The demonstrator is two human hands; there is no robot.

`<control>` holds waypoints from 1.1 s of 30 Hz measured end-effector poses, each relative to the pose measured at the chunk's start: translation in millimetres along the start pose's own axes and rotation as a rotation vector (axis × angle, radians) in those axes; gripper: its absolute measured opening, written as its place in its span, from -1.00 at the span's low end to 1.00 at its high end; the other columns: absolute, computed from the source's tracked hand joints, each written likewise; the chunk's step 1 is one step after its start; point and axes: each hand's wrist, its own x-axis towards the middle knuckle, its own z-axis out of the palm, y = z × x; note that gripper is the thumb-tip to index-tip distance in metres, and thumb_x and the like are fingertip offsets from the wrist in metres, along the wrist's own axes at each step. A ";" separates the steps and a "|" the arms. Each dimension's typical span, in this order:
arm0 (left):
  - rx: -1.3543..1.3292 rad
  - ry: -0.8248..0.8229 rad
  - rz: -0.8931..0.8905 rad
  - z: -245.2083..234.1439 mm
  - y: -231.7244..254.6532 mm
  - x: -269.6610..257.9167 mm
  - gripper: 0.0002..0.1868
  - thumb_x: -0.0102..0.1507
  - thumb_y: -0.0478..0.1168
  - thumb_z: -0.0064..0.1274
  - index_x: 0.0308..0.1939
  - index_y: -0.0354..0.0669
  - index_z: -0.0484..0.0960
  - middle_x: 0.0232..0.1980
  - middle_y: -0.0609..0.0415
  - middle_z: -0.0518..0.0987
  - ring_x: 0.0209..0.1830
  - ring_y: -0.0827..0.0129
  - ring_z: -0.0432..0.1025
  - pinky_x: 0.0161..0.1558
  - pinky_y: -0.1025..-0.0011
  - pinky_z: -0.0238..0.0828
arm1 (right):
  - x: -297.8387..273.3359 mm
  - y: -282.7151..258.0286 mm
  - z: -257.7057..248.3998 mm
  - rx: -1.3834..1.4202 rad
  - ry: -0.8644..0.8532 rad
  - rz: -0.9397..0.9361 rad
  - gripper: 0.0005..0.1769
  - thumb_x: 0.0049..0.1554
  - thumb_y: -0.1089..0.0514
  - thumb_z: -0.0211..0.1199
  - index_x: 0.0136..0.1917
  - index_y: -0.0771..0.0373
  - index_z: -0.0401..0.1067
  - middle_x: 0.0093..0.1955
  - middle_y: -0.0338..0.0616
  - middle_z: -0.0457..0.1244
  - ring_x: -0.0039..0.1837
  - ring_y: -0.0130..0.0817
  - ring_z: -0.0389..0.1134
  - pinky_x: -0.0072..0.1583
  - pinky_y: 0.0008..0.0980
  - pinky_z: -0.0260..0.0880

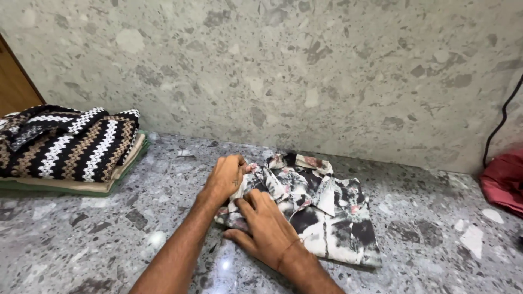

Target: The person folds a patterned shirt on a marble countertop, smoothing the fabric and aligning the edges before stacking it. They then unfold a pink shirt, button the collar, and smooth the front of the garment.

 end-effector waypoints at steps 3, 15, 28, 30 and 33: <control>-0.065 0.117 0.070 15.0 -20.5 3.6 -0.86 0.30 -0.43 -0.04 -0.18 -0.42 0.62 -0.25 -0.40 0.63 -0.15 -0.18 0.58 -0.17 0.05 0.50 | -3.9 7.7 14.7 0.025 0.066 -0.019 -0.32 0.06 -0.08 0.42 0.27 0.40 0.35 0.12 0.06 0.15 0.16 0.02 0.18 0.20 -0.09 0.23; 0.002 0.151 0.102 6.8 -9.6 -1.0 -0.78 0.20 -0.53 -0.10 -0.14 -0.40 0.61 -0.07 -0.30 0.59 -0.02 -0.18 0.50 0.00 0.05 0.45 | -13.3 6.4 25.1 -0.134 0.120 -0.073 -0.49 0.23 0.07 0.19 0.34 0.44 0.33 0.27 0.11 0.14 0.24 0.01 0.15 0.25 -0.09 0.22; -0.099 0.045 -0.140 -31.2 17.5 -19.9 -0.68 0.30 -0.06 0.08 -0.23 -0.32 0.61 -0.23 -0.22 0.68 -0.23 0.05 0.61 -0.21 0.06 0.56 | -21.0 2.9 26.7 -0.225 0.327 -0.271 -0.50 0.11 0.13 0.31 0.29 0.36 0.40 0.23 0.02 0.20 0.30 -0.03 0.19 0.26 -0.03 0.19; 0.044 0.015 -0.308 -52.0 43.4 -32.7 -0.51 0.32 0.12 0.18 -0.26 -0.33 0.60 -0.21 -0.29 0.66 -0.21 -0.04 0.56 -0.18 0.00 0.49 | -21.8 4.3 27.2 -0.186 0.388 -0.303 -0.53 0.07 0.21 0.35 0.23 0.37 0.43 0.12 -0.03 0.23 0.21 -0.12 0.25 0.21 -0.11 0.25; 0.158 -0.170 -0.382 -47.0 40.2 -36.5 -0.36 0.27 0.26 0.20 -0.35 -0.37 0.68 -0.26 -0.23 0.71 -0.22 0.00 0.61 -0.17 -0.04 0.49 | -22.1 4.9 27.2 -0.219 0.408 -0.353 -0.75 0.07 0.31 0.38 0.03 0.34 0.46 -0.07 -0.14 0.24 0.01 -0.22 0.27 0.05 -0.21 0.30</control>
